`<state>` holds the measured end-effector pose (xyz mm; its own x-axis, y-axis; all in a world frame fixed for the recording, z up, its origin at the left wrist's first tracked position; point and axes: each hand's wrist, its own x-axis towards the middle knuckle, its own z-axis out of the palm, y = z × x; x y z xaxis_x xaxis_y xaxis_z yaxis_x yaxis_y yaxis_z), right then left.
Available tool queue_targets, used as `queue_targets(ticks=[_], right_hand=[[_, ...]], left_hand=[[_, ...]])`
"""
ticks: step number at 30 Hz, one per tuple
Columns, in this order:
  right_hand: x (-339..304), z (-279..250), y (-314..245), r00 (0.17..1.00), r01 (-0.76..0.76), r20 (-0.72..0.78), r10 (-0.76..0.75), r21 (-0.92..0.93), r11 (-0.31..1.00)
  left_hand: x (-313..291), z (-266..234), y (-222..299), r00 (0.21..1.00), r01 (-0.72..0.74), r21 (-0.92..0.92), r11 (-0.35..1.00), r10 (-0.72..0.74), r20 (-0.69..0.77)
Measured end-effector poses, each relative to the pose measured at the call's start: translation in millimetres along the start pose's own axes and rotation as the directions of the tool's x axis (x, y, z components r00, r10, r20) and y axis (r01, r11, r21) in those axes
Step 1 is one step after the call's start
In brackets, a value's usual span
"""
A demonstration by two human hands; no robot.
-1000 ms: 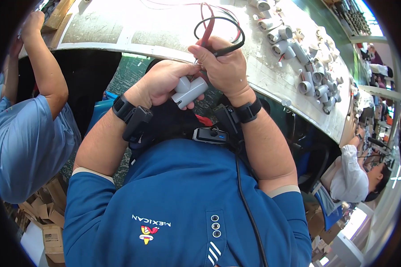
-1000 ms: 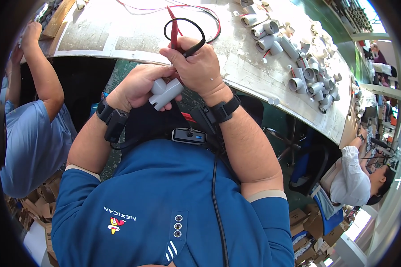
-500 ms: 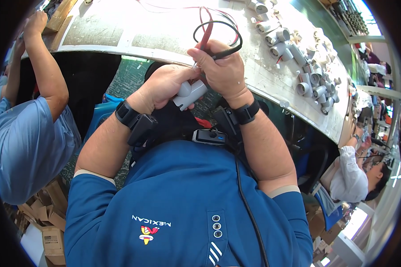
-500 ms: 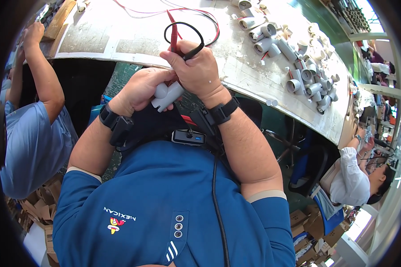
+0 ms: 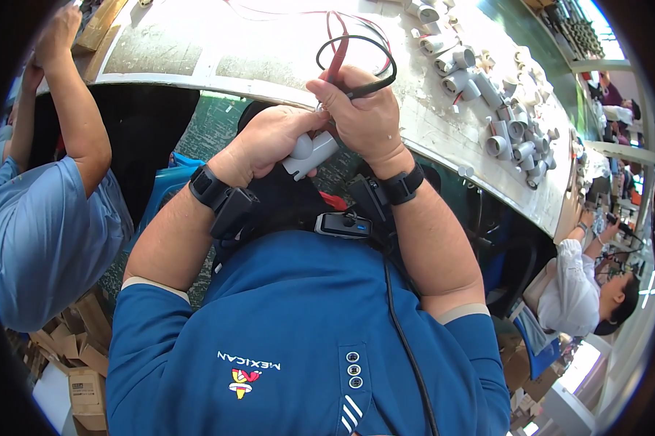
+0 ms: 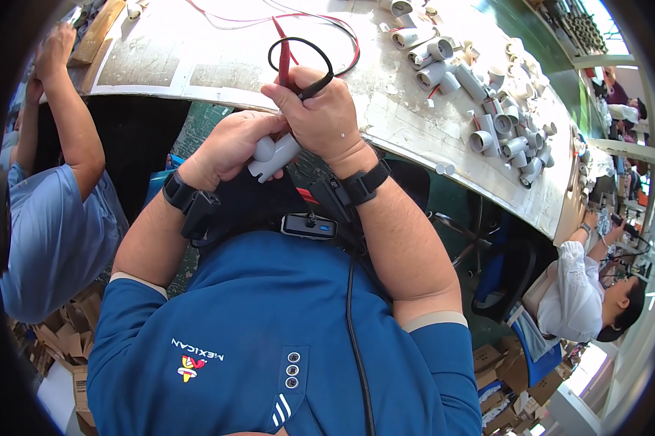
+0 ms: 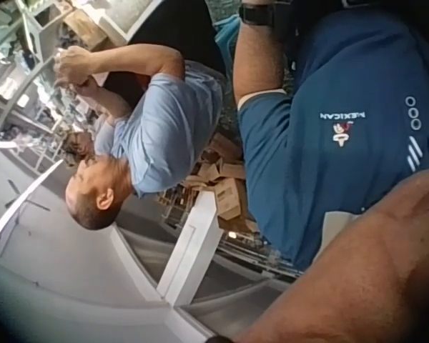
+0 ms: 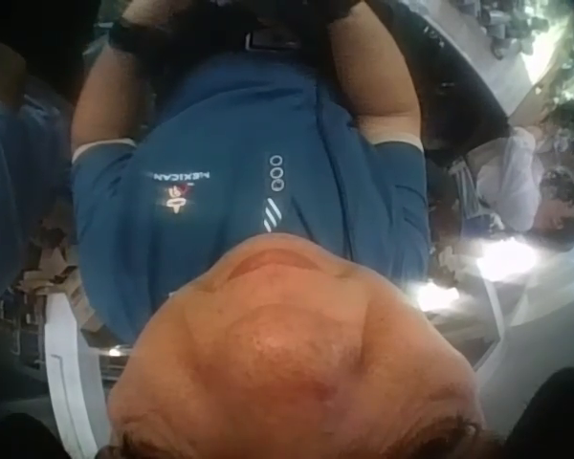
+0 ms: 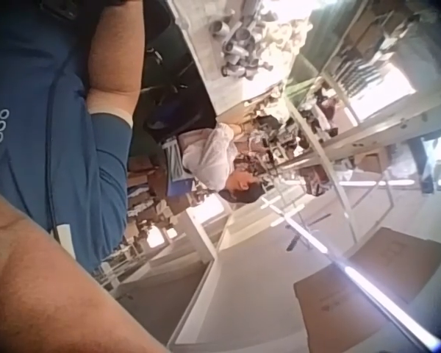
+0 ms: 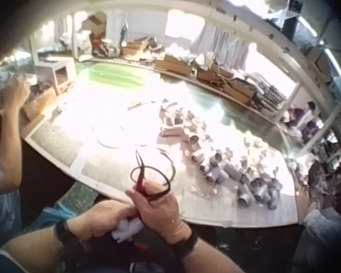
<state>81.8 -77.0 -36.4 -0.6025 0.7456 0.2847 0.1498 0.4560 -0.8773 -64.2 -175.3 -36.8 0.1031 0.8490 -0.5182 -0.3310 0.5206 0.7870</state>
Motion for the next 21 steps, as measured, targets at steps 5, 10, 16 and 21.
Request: queue_targets(ticks=[5, 10, 16, 21], right_hand=[[-1, -2, -5, 1.000, 0.000, -0.023, -0.001, -0.036, 0.999], [10, -7, -18, 0.998, 0.042, -0.052, -0.045, -0.057, 0.998], [0, -4, -19, 0.994, -0.108, 0.047, 0.101, 0.183, 0.977], [-8, -63, -3, 0.902, -0.323, -0.038, 0.430, 0.601, 0.731]], left_hand=[[0, 3, 4, 1.000, 0.006, -0.024, 1.000, -0.006, 0.007], [2, 2, 17, 0.999, -0.028, 0.046, 0.999, 0.029, -0.030], [-19, -7, 16, 0.992, 0.066, 0.056, 0.996, -0.072, 0.104], [-32, -37, 68, 0.963, -0.129, 0.352, 0.927, 0.202, -0.179]])
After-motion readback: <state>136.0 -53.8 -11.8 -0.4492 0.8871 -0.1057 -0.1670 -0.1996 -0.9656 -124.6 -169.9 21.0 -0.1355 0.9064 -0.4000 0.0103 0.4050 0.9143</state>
